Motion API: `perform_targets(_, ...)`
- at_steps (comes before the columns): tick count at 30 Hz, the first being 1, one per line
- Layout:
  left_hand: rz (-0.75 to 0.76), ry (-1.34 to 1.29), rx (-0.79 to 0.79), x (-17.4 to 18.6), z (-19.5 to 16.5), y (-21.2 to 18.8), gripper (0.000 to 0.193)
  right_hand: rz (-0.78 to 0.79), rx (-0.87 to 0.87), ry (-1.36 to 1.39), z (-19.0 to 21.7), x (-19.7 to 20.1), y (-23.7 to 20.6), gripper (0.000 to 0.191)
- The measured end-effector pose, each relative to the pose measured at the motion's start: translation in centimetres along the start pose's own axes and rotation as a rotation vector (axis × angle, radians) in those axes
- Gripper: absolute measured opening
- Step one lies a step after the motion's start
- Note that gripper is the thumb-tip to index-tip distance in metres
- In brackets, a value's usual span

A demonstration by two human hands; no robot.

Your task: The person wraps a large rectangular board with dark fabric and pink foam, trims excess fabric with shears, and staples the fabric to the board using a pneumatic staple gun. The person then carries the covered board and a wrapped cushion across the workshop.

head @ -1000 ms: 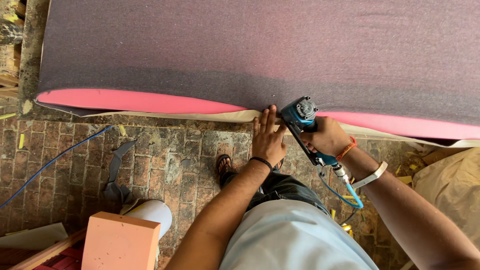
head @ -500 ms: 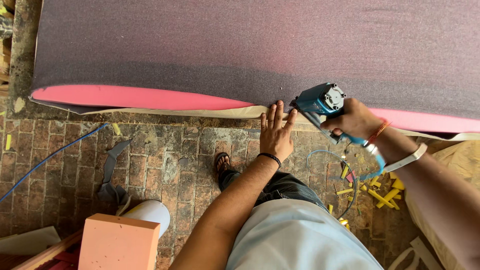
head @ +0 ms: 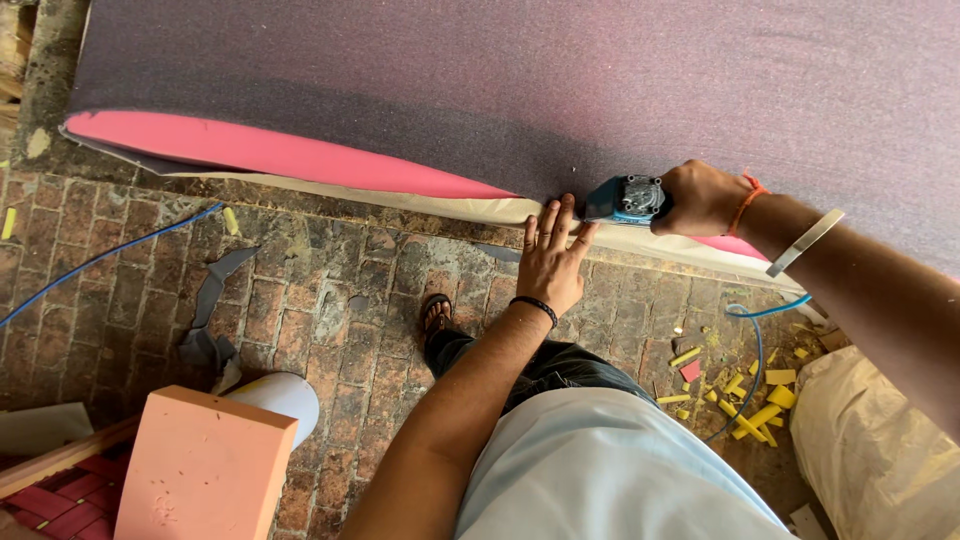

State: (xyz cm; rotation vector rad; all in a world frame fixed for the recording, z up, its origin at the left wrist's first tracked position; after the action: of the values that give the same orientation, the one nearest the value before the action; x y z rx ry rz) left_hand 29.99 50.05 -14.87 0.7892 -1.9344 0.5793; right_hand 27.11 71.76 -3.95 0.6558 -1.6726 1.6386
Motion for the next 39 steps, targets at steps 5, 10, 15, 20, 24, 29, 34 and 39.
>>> perform_targets(5,0.019,0.059,0.021,-0.4,0.2,0.2,0.104,0.100,-0.125,-0.047,0.3,-0.9,0.3,0.025)
perform_targets(10,0.037,0.049,0.027,-0.7,0.3,0.1,0.107,0.044,-0.018,-0.054,1.6,-1.3,-0.3,0.017)
perform_targets(15,0.036,0.062,0.036,-0.2,0.2,-0.1,0.105,-0.019,0.038,0.021,1.3,-0.9,-1.1,0.023)
perform_targets(20,-0.036,0.047,0.005,1.3,-0.3,-0.2,0.093,-0.216,-0.106,0.115,-1.9,1.2,-1.4,0.040)
perform_targets(24,0.049,0.031,0.044,2.3,-0.3,0.1,0.092,-0.629,-0.015,0.293,-2.5,2.8,1.1,0.067)
perform_targets(29,0.048,0.089,-0.002,3.3,-0.1,0.9,0.092,-0.745,-0.057,0.278,-0.9,0.6,5.2,0.091)
perform_targets(34,-0.027,0.029,-0.020,4.7,3.0,0.9,0.082,-0.826,0.051,0.394,-0.4,-2.5,5.9,0.078)
perform_targets(39,-0.199,0.042,0.173,8.9,11.6,-1.3,0.072,-0.857,0.054,0.438,-1.1,-2.7,6.5,0.075)
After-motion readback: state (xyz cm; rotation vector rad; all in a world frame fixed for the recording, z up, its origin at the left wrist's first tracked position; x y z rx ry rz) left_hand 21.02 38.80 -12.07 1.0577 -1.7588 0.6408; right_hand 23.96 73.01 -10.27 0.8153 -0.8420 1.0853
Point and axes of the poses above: each hand's wrist, its own y-axis towards the middle knuckle, its own x-axis out of the back of the hand, z = x × y, the point moved 3 cm from there along y, towards the middle knuckle
